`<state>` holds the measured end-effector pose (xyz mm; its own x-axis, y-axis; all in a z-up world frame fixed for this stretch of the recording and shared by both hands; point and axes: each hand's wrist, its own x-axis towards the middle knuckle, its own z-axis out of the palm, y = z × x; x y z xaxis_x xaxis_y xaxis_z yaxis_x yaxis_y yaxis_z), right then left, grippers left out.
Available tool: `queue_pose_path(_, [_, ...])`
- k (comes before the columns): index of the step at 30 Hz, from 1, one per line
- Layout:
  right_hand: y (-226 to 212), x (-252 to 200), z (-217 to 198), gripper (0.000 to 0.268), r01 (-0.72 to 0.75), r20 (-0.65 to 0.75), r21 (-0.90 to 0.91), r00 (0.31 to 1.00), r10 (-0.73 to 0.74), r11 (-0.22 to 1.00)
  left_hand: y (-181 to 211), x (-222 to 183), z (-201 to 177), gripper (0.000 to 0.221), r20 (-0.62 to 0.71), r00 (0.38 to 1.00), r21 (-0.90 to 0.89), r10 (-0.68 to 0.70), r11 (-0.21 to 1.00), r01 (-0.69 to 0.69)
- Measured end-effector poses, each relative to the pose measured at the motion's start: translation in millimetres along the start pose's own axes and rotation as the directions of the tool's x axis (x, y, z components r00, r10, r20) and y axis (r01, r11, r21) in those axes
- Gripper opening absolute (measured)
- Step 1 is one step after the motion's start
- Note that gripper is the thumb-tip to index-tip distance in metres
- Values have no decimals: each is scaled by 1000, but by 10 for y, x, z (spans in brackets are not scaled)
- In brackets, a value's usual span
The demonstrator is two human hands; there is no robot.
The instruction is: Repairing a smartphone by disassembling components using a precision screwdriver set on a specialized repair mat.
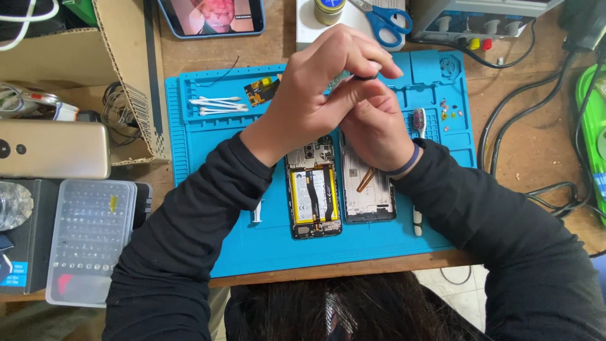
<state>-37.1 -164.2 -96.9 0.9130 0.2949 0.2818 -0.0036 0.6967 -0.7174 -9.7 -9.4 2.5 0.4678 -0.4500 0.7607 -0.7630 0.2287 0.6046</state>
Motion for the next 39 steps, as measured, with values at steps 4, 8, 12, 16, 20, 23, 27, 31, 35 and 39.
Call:
queue_pose_path(4, [-3, 12, -26, 19, 3, 1, -59, 1000, -3, 998, -23, -10, -13, 9, -11, 999, 0, -36, 999, 36])
queue_pose_path(8, [-75, -55, -72, 27, 168, 116, -757, 986, -123, 631, 2, 3, -51, 12, 3, 999, 43, -41, 998, 41])
queue_pose_path(12, [-95, -135, -89, 31, 337, 283, -903, 933, -220, 267, 12, 23, -61, 13, 43, 999, 95, 4, 995, -8])
queue_pose_path(16, [-107, -98, -33, 31, 372, 319, -883, 923, -215, 285, -2, 3, -72, 16, 94, 996, 147, -8, 989, -6])
queue_pose_path(20, [-99, -70, -9, 23, 330, 287, -918, 936, -206, 221, -78, -49, -84, 32, 93, 993, 163, -72, 985, 57])
queue_pose_path(23, [-64, -65, -46, 20, 318, 279, -929, 938, -206, 188, -123, -55, -68, 30, 89, 994, 204, -61, 978, 41])
queue_pose_path(27, [-83, -59, -37, 17, 319, 279, -929, 937, -208, 190, -116, -48, -55, 29, 96, 995, 279, -26, 960, -2])
queue_pose_path(31, [-69, -72, -69, 17, 331, 288, -927, 929, -234, 175, -117, -59, -48, 29, 95, 995, 274, -36, 962, 9])
queue_pose_path(35, [-82, -60, -44, 19, 340, 293, -923, 925, -242, 183, -122, -64, -39, 32, 94, 995, 271, -44, 962, 17])
queue_pose_path(39, [-158, -26, 84, 26, 356, 301, -916, 916, -266, 188, -128, -69, -35, 45, 94, 995, 259, -40, 966, 14])
